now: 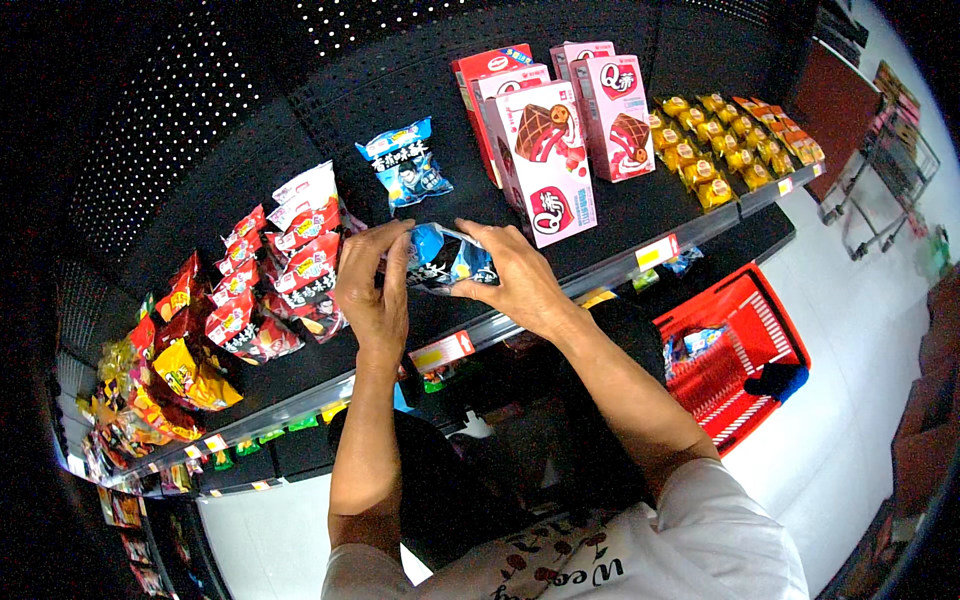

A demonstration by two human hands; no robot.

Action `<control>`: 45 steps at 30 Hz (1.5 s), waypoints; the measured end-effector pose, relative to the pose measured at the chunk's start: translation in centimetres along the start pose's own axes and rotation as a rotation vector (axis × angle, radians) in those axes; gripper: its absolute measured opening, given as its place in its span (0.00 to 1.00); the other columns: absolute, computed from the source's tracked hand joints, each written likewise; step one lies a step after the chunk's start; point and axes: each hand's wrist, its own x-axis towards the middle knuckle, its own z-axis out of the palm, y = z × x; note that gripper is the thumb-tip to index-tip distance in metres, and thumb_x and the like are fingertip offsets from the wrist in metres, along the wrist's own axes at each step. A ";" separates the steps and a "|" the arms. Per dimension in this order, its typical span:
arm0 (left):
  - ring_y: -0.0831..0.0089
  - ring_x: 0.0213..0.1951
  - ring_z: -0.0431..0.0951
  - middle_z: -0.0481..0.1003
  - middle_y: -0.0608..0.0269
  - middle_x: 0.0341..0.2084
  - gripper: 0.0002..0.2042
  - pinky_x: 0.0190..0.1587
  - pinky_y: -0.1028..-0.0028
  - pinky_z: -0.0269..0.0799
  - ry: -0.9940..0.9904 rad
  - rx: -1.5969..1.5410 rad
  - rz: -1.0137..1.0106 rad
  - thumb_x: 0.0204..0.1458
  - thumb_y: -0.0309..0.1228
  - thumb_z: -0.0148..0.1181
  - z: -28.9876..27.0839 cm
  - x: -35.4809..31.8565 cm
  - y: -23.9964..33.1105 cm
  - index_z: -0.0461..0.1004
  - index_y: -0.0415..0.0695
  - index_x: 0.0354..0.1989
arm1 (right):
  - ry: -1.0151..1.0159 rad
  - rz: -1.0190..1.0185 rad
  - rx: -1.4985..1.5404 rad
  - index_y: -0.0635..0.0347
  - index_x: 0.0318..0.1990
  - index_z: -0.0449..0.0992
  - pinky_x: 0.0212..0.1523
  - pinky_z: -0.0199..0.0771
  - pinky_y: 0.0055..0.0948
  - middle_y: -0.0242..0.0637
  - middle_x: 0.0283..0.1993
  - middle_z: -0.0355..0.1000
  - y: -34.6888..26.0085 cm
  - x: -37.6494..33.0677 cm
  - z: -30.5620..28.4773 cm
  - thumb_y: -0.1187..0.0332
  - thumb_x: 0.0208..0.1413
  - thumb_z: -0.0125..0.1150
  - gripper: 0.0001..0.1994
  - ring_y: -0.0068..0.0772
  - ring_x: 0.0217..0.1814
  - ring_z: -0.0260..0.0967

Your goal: The person restocks a supermarket shelf by placing packaged snacks and biscuits from a red shopping basket onto the shelf. They also wipe the shelf surface with a blue cloth between items.

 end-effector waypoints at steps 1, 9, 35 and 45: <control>0.65 0.40 0.79 0.81 0.57 0.37 0.06 0.44 0.70 0.74 0.013 -0.024 -0.009 0.56 0.21 0.63 0.0 0.0 0.0 0.82 0.40 0.41 | 0.015 -0.019 -0.004 0.57 0.68 0.65 0.60 0.67 0.40 0.48 0.58 0.71 0.4 -0.1 0.2 0.60 0.48 0.75 0.38 0.48 0.58 0.69; 0.69 0.36 0.79 0.80 0.58 0.34 0.04 0.40 0.72 0.73 0.058 -0.084 -0.076 0.58 0.21 0.61 0.1 0.1 0.7 0.80 0.38 0.39 | -0.003 0.017 0.109 0.60 0.61 0.72 0.59 0.68 0.42 0.47 0.54 0.73 1.9 -0.1 0.3 0.58 0.54 0.71 0.29 0.48 0.57 0.69; 0.60 0.43 0.81 0.80 0.57 0.43 0.11 0.46 0.67 0.79 -0.142 0.002 0.485 0.53 0.26 0.68 3.9 -1.1 10.3 0.82 0.42 0.44 | 0.341 -0.097 -0.030 0.58 0.57 0.75 0.61 0.68 0.41 0.40 0.56 0.74 -1.1 -7.9 -7.5 0.69 0.45 0.76 0.28 0.45 0.58 0.70; 0.65 0.47 0.77 0.79 0.52 0.46 0.07 0.49 0.70 0.71 -0.014 -0.012 0.322 0.62 0.23 0.55 4.4 -0.9 8.5 0.79 0.38 0.44 | 0.486 0.411 0.127 0.59 0.60 0.71 0.60 0.76 0.32 0.33 0.54 0.73 4.9 -20.2 -20.3 0.78 0.54 0.66 0.25 0.26 0.58 0.71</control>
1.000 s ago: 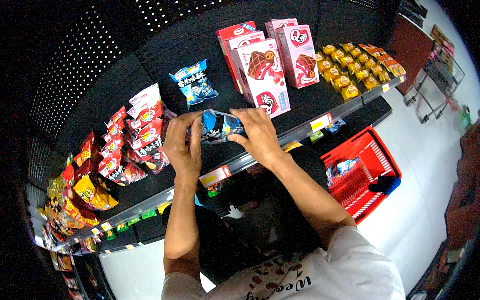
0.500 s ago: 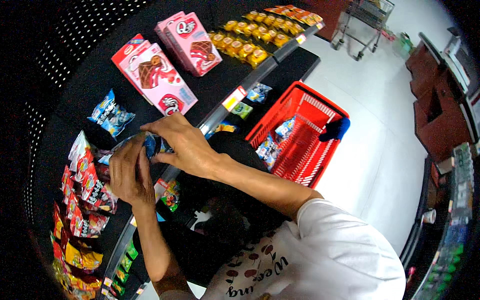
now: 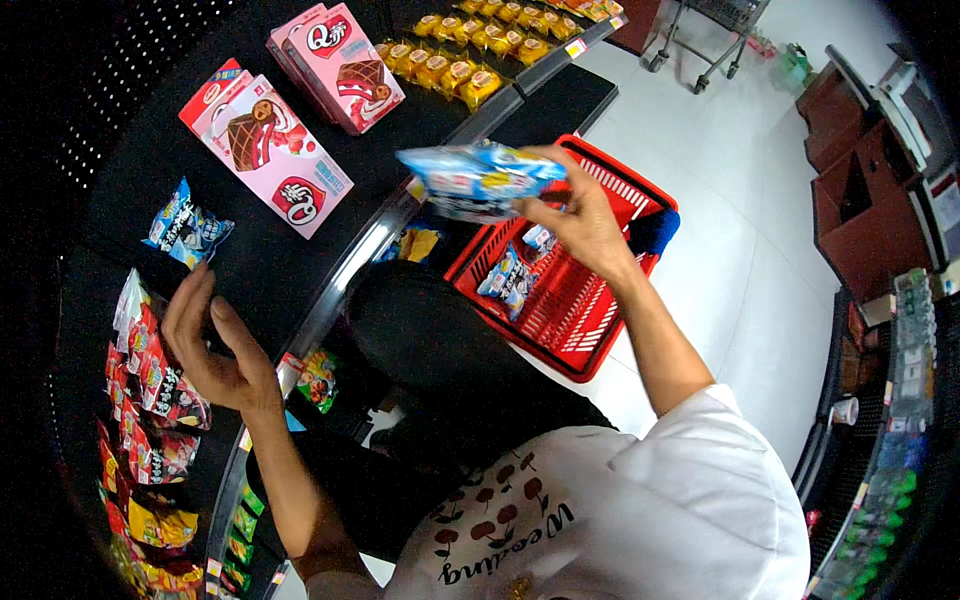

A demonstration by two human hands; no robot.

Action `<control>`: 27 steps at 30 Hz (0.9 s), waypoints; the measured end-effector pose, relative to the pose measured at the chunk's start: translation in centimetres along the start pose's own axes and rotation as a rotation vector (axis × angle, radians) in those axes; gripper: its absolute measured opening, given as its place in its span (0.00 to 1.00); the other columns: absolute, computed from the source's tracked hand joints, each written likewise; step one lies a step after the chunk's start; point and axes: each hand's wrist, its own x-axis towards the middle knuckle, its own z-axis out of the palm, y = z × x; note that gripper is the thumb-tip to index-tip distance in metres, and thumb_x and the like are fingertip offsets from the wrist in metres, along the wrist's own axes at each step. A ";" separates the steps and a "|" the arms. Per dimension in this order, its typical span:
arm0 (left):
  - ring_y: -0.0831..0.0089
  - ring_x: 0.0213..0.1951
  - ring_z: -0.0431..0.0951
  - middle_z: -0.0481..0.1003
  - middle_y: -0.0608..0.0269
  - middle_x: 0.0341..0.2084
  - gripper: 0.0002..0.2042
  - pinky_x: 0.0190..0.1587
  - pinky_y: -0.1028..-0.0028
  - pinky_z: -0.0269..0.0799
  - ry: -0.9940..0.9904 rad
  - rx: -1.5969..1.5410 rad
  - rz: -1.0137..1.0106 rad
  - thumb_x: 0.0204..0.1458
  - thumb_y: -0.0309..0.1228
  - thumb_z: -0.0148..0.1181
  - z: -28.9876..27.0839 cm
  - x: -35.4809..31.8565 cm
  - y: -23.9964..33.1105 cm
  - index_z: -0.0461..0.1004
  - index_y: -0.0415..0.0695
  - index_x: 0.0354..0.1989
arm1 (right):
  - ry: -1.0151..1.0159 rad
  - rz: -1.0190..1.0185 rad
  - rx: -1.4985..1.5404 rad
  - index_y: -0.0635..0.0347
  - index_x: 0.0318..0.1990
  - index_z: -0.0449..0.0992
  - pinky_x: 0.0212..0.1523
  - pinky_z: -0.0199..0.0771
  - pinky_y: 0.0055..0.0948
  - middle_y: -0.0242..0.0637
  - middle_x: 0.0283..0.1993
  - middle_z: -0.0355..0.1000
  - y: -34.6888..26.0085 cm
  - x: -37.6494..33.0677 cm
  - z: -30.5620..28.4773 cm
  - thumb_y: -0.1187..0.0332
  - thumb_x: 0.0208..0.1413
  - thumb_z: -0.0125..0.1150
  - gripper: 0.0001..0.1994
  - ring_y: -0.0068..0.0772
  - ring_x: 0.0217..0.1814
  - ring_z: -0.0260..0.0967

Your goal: The person restocks a supermarket shelf by placing packaged snacks and biscuits from a red shopping basket onto the shelf. They also wipe the shelf surface with a blue cloth between items.

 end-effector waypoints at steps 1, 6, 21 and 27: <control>0.66 0.46 0.77 0.79 0.52 0.46 0.07 0.47 0.71 0.71 -0.014 -0.008 -0.030 0.62 0.23 0.55 0.2 -0.3 -0.6 0.79 0.38 0.44 | -0.035 0.064 0.098 0.59 0.61 0.70 0.59 0.77 0.33 0.33 0.55 0.72 3.1 -0.6 -1.6 0.80 0.54 0.63 0.25 0.26 0.59 0.70; 0.70 0.42 0.78 0.79 0.56 0.45 0.07 0.39 0.75 0.72 -0.047 -0.047 -0.152 0.62 0.23 0.57 1.1 -1.6 -2.4 0.80 0.41 0.45 | -0.182 0.163 -0.100 0.60 0.57 0.72 0.56 0.79 0.33 0.34 0.53 0.72 17.0 -5.1 -5.3 0.85 0.54 0.56 0.22 0.28 0.56 0.71; 0.79 0.40 0.76 0.79 0.64 0.43 0.08 0.41 0.80 0.70 -0.124 -0.344 -0.646 0.65 0.29 0.57 3.1 -6.1 -8.8 0.78 0.41 0.47 | 0.030 0.578 0.456 0.65 0.67 0.59 0.40 0.79 0.41 0.48 0.46 0.75 42.7 -12.2 -2.0 0.77 0.57 0.61 0.30 0.45 0.42 0.77; 0.76 0.45 0.77 0.77 0.61 0.49 0.15 0.40 0.77 0.75 -0.005 -0.466 -0.880 0.65 0.30 0.57 1.6 -7.1 -14.9 0.70 0.43 0.58 | 0.157 0.284 -0.114 0.69 0.60 0.69 0.58 0.73 0.32 0.44 0.54 0.75 33.4 -7.6 0.8 0.86 0.57 0.49 0.22 0.33 0.57 0.73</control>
